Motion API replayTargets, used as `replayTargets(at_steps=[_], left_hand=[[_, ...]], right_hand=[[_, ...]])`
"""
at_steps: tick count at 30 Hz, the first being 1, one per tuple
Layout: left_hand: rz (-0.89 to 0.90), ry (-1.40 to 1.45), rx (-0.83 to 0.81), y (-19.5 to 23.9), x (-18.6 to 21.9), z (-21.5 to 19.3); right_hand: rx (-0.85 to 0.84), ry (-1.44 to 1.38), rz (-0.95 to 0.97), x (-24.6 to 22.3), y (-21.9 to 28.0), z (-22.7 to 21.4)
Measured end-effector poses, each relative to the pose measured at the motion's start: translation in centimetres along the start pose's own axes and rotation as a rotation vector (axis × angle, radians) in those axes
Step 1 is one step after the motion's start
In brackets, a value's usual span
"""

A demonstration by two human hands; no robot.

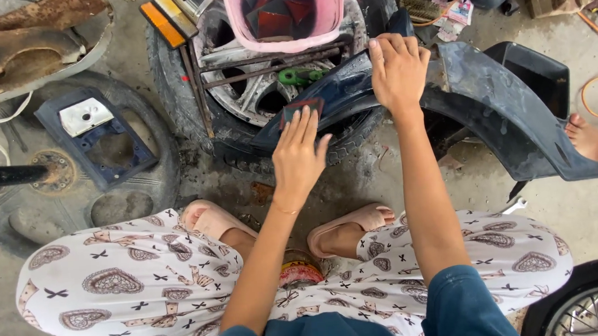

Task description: The person sits on the ground and sands a dark blue motorcycle part using a sanding block. They hold the part against a tire for stability and repeatedly rub the surface to smooth it.

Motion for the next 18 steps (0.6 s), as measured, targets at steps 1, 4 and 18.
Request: replayTargets(at_steps=[1, 4, 18], left_hand=[[-0.004, -0.004, 0.003, 0.5, -1.0, -1.0], [-0.005, -0.003, 0.055, 1.8, -3.7, -3.9], [-0.186, 0.140, 0.048, 3.8, -7.2, -5.9]], right_hand=[[0.001, -0.004, -0.005, 0.0, 0.0, 0.0], [-0.016, -0.014, 0.019, 0.2, 0.0, 0.2], [0.006, 0.021, -0.012, 0.2, 0.4, 0.4]])
Point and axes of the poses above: each hand's wrist, its own y-axis away from the middle knuckle, its own z-axis out of the palm, x = y × z, the point moved 4 cm from there along -y, towards the middle knuckle, and after that the axes turned 7 degrees about -z, right-handed, at the moved point
